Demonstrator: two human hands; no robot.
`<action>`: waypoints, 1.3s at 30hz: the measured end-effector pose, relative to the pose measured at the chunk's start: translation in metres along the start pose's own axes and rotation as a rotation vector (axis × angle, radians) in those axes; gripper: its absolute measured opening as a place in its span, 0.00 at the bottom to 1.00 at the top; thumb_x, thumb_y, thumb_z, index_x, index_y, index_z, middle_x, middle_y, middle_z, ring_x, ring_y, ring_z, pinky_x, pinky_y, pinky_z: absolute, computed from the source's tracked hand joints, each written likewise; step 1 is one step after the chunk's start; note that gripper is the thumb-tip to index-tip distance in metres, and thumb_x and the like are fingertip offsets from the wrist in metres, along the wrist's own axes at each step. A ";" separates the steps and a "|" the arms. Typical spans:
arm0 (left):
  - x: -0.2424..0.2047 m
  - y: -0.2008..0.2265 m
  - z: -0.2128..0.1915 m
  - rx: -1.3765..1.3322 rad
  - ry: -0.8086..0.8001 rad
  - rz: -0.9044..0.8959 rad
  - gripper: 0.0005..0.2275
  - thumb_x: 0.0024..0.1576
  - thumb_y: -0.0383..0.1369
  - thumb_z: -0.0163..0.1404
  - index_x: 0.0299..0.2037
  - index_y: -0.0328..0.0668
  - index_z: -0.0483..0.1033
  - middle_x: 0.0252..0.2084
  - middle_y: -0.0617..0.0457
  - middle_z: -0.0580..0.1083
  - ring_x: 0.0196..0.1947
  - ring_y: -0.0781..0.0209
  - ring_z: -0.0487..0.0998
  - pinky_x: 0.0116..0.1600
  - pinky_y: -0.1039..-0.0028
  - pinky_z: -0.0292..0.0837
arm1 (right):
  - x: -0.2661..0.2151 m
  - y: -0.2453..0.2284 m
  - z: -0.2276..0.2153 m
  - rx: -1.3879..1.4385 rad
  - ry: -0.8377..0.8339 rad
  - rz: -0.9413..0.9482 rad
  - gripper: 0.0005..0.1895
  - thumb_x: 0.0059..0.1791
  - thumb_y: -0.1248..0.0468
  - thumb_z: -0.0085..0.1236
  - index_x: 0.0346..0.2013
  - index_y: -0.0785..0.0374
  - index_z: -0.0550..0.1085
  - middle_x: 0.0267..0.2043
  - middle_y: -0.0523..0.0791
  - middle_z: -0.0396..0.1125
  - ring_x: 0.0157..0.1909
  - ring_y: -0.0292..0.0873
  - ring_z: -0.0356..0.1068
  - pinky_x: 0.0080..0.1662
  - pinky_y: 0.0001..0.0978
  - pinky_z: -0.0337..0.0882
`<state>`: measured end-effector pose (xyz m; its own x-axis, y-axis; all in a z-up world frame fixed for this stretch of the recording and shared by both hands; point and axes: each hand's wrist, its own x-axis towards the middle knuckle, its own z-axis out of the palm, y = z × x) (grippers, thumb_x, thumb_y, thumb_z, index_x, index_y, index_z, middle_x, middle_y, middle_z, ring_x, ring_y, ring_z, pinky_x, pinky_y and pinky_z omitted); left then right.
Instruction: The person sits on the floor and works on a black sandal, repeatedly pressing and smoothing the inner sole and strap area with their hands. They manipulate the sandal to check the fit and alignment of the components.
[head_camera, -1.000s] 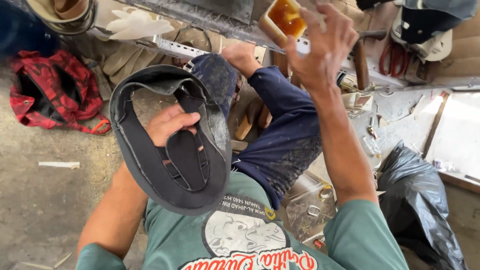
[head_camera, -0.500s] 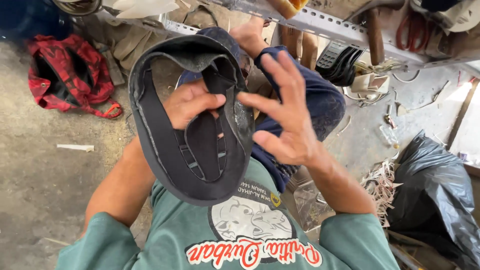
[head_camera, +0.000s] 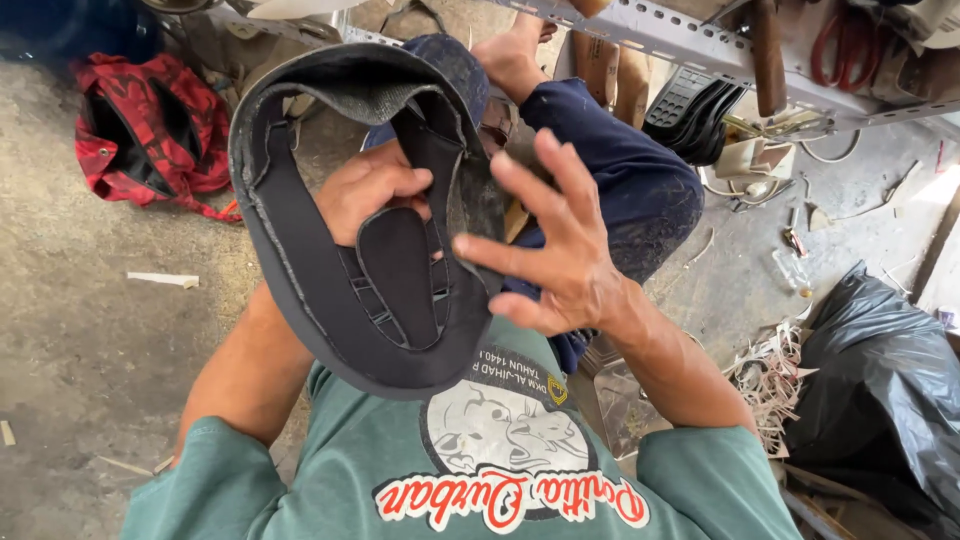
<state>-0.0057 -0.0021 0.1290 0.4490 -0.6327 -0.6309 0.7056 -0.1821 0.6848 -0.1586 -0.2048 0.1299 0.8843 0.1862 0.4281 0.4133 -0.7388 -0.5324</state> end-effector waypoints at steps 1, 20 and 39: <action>0.000 0.002 -0.002 0.074 0.009 -0.035 0.15 0.57 0.35 0.49 0.53 0.43 0.76 0.32 0.44 0.74 0.31 0.53 0.77 0.38 0.60 0.80 | -0.002 0.001 -0.001 -0.022 -0.025 -0.041 0.28 0.58 0.37 0.36 0.62 0.41 0.77 0.76 0.55 0.49 0.80 0.61 0.36 0.78 0.68 0.43; 0.012 -0.010 -0.016 -0.136 0.114 -0.124 0.05 0.58 0.30 0.52 0.41 0.38 0.73 0.31 0.42 0.71 0.32 0.54 0.76 0.32 0.54 0.83 | 0.010 0.011 -0.001 0.034 -0.044 0.080 0.32 0.60 0.39 0.30 0.63 0.51 0.74 0.74 0.55 0.53 0.80 0.63 0.43 0.78 0.67 0.56; 0.021 -0.018 -0.006 -0.232 0.146 0.127 0.04 0.51 0.23 0.60 0.30 0.25 0.80 0.25 0.39 0.77 0.28 0.58 0.83 0.36 0.69 0.82 | 0.007 0.026 0.051 0.206 0.275 0.449 0.53 0.55 0.66 0.70 0.80 0.61 0.39 0.57 0.50 0.75 0.56 0.44 0.75 0.54 0.31 0.77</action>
